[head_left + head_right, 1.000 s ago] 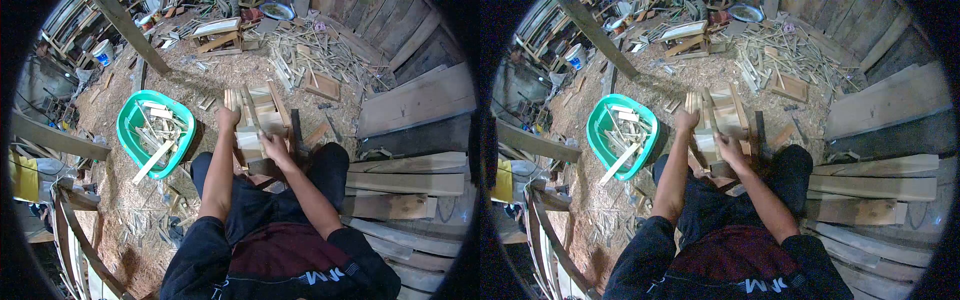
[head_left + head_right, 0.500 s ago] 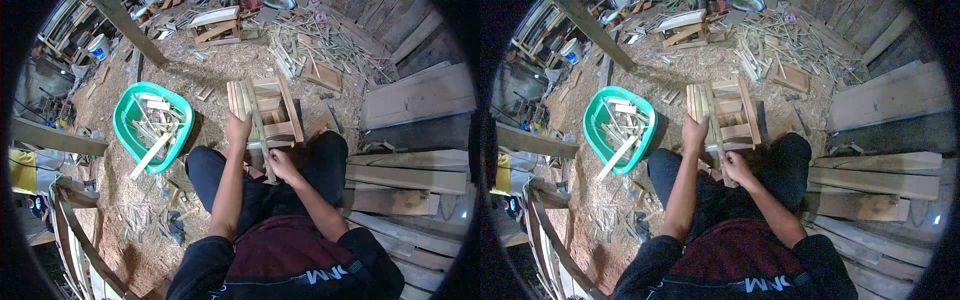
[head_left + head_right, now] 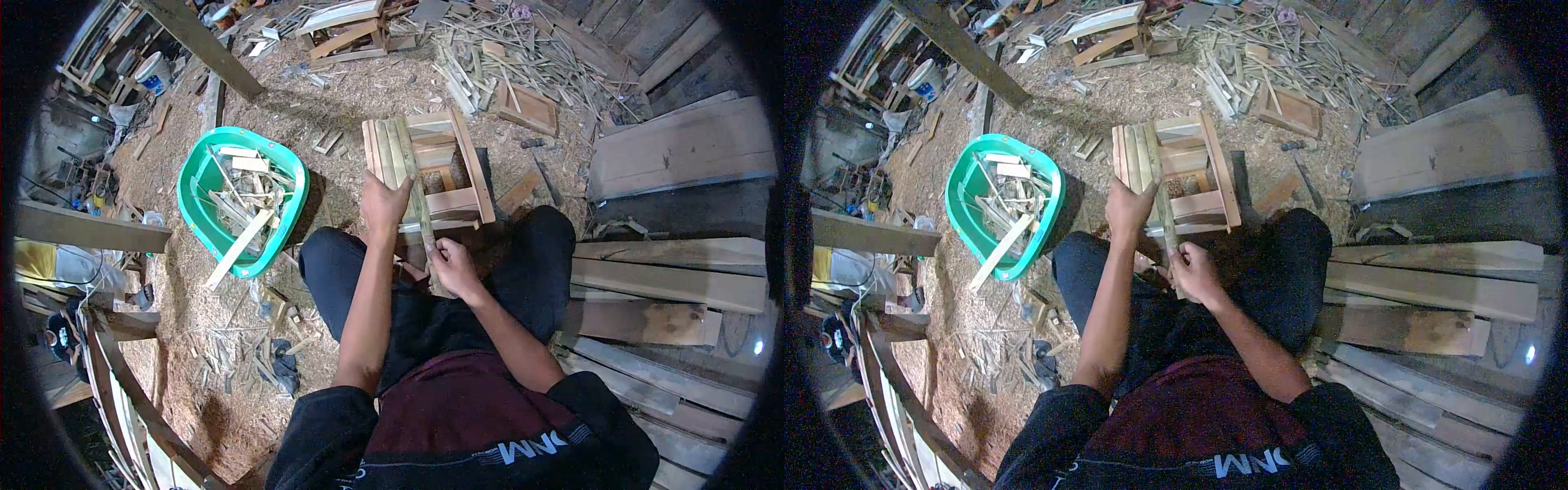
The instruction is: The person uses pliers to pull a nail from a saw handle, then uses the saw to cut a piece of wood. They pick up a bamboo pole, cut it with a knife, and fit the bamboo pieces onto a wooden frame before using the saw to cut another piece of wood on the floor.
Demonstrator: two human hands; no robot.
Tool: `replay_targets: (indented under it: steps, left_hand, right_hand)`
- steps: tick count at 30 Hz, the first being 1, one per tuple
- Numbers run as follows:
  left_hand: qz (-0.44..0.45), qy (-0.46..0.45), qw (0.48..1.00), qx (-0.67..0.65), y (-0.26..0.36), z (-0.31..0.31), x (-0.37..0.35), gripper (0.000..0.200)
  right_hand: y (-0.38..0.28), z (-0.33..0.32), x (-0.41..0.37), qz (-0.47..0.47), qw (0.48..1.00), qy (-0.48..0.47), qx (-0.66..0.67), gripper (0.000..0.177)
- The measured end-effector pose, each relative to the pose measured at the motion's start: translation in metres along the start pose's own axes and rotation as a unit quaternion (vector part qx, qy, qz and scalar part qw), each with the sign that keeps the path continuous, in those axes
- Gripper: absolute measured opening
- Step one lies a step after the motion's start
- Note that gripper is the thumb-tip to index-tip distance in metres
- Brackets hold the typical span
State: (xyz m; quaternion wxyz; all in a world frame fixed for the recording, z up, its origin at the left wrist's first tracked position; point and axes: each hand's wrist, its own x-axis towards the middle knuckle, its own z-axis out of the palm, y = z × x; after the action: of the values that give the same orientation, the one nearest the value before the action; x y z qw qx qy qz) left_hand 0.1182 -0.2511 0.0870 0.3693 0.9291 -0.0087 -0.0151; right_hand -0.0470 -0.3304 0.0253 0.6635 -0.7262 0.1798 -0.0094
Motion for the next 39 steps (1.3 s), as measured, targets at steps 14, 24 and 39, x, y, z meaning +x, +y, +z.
replay_targets:
  steps: [14, 24, 39]
  left_hand:
    - [-0.018, -0.018, 1.0, 0.012, -0.002, 0.001, 0.004, 0.078]
    - [-0.016, -0.028, 0.999, 0.006, -0.006, 0.004, 0.006, 0.081]
    - [-0.023, -0.026, 0.999, 0.017, -0.004, 0.001, 0.004, 0.082]
  right_hand:
    - [0.012, -0.001, 0.009, -0.062, 0.998, 0.016, -0.019, 0.021]
    - [-0.004, -0.008, 0.009, 0.048, 0.995, -0.032, 0.084, 0.019]
    - [-0.005, 0.0, 0.059, 0.09, 0.984, 0.037, 0.15, 0.017]
